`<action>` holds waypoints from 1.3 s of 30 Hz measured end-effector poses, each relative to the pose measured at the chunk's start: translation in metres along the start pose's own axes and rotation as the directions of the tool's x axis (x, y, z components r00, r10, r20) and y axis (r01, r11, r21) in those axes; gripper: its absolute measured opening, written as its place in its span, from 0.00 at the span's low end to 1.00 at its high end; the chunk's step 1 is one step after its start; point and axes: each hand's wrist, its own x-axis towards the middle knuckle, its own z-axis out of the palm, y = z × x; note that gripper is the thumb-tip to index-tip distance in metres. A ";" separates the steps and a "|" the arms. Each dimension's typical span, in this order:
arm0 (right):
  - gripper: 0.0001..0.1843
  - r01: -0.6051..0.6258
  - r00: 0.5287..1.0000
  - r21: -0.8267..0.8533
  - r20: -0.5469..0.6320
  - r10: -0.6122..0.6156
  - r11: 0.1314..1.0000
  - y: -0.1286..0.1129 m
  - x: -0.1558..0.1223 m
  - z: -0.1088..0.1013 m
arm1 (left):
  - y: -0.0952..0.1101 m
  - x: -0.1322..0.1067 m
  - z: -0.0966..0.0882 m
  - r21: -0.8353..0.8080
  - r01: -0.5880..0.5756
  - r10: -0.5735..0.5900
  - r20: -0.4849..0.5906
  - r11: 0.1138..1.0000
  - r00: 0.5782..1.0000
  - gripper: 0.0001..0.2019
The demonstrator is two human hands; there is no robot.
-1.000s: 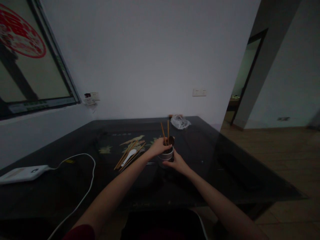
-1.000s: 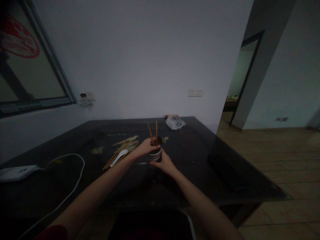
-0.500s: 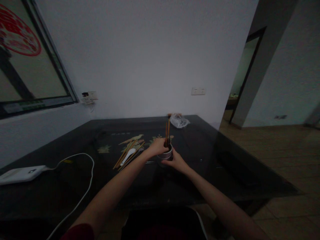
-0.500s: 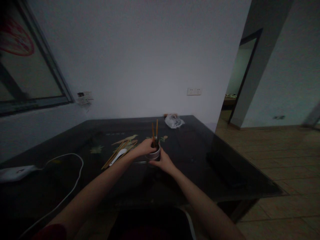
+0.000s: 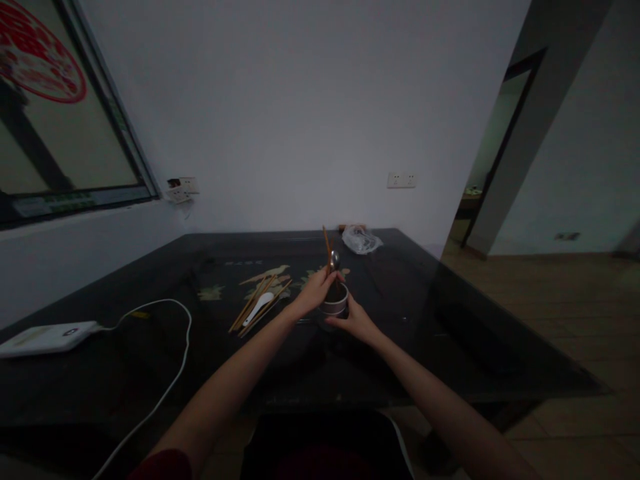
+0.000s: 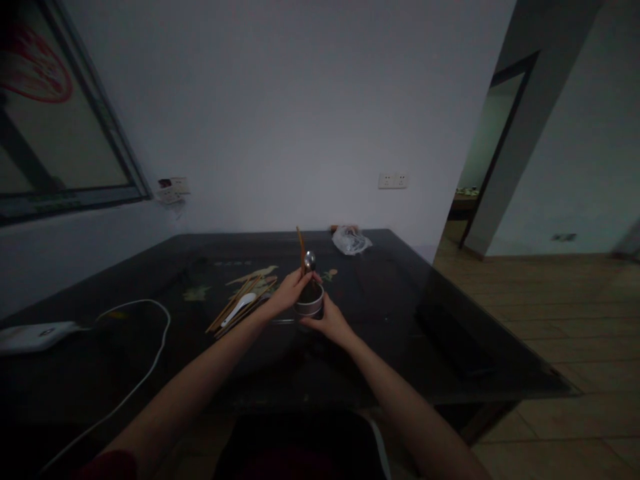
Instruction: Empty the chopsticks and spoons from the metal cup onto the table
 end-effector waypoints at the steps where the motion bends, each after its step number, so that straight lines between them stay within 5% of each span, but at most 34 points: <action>1: 0.49 -0.010 1.000 0.000 0.002 0.010 1.000 -0.001 0.000 0.000 | 0.000 -0.001 0.000 -0.058 -0.003 0.001 -0.029 0.998 1.000 0.16; 7: 0.47 -0.034 0.999 -0.009 0.007 0.034 0.999 -0.007 -0.001 -0.001 | 0.018 0.000 -0.022 -0.387 -0.074 -0.021 -0.234 0.919 0.972 0.15; 11: 0.45 -0.083 0.997 -0.010 0.006 0.083 0.996 -0.005 -0.001 -0.001 | 0.031 -0.004 -0.068 -0.477 -0.239 0.033 -0.401 0.846 0.916 0.14; 13: 0.45 -0.094 0.996 -0.014 0.009 0.094 0.995 -0.006 -0.001 -0.001 | 0.025 -0.011 -0.097 -0.460 -0.213 0.002 -0.417 0.862 0.909 0.14; 15: 0.44 -0.091 0.996 -0.019 0.006 0.091 0.996 -0.008 -0.002 -0.002 | 0.009 -0.018 -0.126 -0.390 -0.052 -0.097 -0.354 0.919 0.930 0.14; 18: 0.43 -0.083 0.997 -0.026 -0.005 0.083 0.996 -0.011 -0.003 -0.002 | -0.032 -0.030 -0.164 -0.052 0.286 -0.286 -0.347 0.957 0.893 0.14; 21: 0.43 -0.090 0.996 -0.018 -0.006 0.090 0.996 -0.012 -0.003 -0.001 | -0.076 -0.040 -0.184 0.438 0.582 -0.431 -0.400 0.685 0.809 0.15; 24: 0.44 -0.094 0.996 -0.015 -0.008 0.094 0.995 -0.008 -0.002 -0.001 | -0.109 -0.048 -0.185 0.654 0.641 -0.565 -0.374 0.401 0.735 0.17; 26: 0.44 -0.095 0.995 -0.026 -0.015 0.095 0.995 -0.005 -0.002 -0.001 | -0.123 -0.051 -0.180 0.680 0.640 -0.619 -0.340 0.358 0.708 0.18; 31: 0.44 -0.112 0.994 -0.048 -0.010 0.111 0.993 -0.001 -0.001 -0.002 | -0.141 -0.053 -0.170 0.672 0.646 -0.643 -0.322 0.362 0.695 0.18; 39: 0.43 -0.098 0.995 -0.060 -0.010 0.097 0.993 -0.004 -0.001 -0.002 | -0.149 -0.052 -0.157 0.648 0.592 -0.587 -0.264 0.480 0.765 0.17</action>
